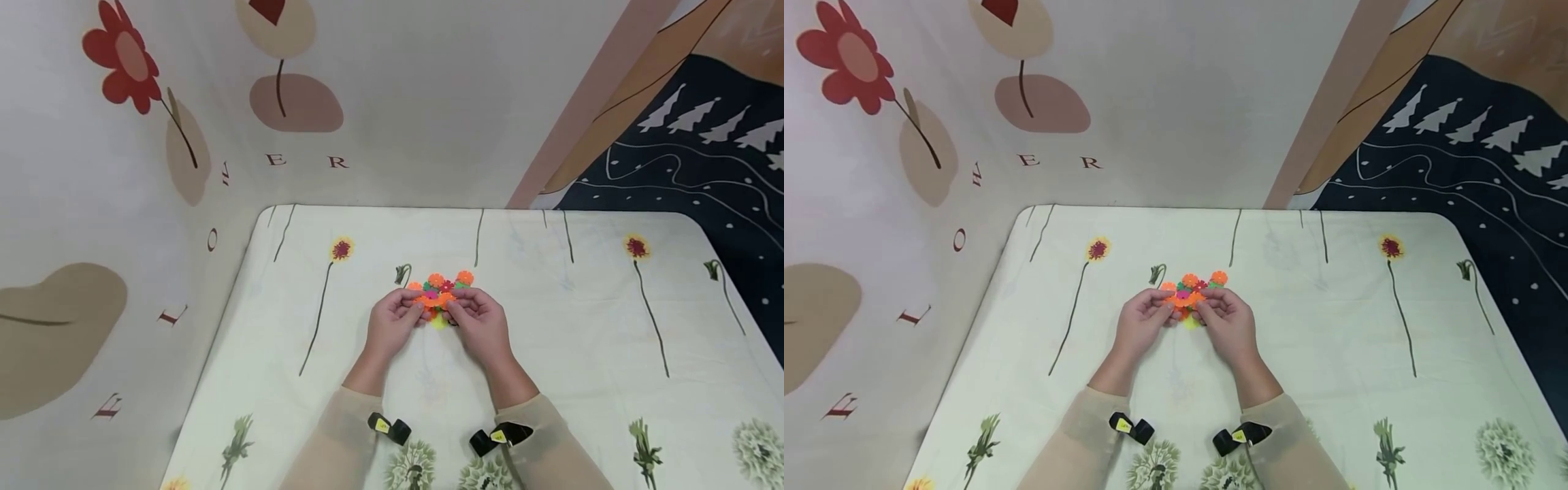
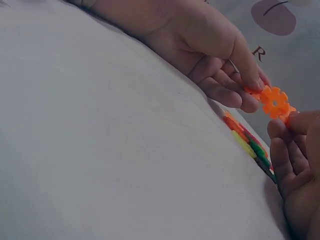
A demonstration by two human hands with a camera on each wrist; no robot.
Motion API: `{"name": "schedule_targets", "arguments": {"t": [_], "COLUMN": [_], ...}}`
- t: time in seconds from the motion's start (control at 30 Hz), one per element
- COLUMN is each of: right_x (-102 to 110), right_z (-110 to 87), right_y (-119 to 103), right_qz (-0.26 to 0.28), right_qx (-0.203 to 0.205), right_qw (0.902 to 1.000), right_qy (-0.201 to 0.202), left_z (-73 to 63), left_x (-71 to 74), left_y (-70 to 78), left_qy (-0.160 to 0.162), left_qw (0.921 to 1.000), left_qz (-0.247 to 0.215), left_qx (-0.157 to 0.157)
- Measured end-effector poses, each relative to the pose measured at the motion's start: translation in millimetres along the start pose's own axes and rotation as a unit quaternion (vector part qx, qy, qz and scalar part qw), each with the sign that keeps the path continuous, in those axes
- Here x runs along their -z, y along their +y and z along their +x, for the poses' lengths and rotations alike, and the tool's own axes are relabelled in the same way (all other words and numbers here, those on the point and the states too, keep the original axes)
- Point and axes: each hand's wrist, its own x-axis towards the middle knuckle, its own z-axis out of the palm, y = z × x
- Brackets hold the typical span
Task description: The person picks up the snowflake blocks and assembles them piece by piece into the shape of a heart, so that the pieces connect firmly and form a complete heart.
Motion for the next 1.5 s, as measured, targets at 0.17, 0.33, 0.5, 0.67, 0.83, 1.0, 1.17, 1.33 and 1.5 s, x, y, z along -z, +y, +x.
{"name": "schedule_targets", "arguments": {"t": [0.17,0.33,0.5,0.67,0.83,1.0,1.17,1.33,1.5], "right_x": [-0.7,0.4,2.1,0.6,-3.6,-5.7,-4.3,1.2,7.5], "right_z": [0.2,-0.3,-0.8,-1.1,-3.0,-2.9,-1.9,-1.2,5.2], "right_y": [2.1,2.8,2.5,1.9,3.6,4.1,6.0,3.0,6.5], "right_qz": [0.010,0.012,0.003,-0.004,-0.072,-0.088,-0.112,-0.160,-0.311], "right_qx": [0.002,0.003,-0.001,-0.001,0.037,0.072,0.112,0.216,0.171], "right_qw": [0.9999,0.9999,0.9999,0.9999,0.9965,0.9932,0.9870,0.9632,0.9344], "right_qy": [-0.002,-0.009,-0.015,-0.012,-0.022,-0.022,-0.025,-0.003,0.026], "left_z": [0.5,0.4,0.8,1.3,-0.2,-1.4,-2.3,-1.3,-0.7], "left_x": [1.8,3.4,3.4,2.4,2.3,1.7,1.0,-0.1,-0.7], "left_y": [-1.8,-3.3,-5.6,-5.2,-3.1,-1.7,-3.4,-4.1,-4.1], "left_qy": [-0.006,-0.011,-0.015,-0.019,-0.019,-0.059,-0.067,-0.049,-0.032], "left_qw": [1.0000,0.9999,0.9996,0.9994,0.9996,0.9954,0.9916,0.9930,0.9949], "left_qz": [-0.003,-0.008,-0.022,-0.023,0.018,0.073,0.102,0.098,0.090], "left_qx": [0.000,-0.004,-0.011,-0.015,-0.004,-0.021,-0.043,-0.044,-0.033]}}
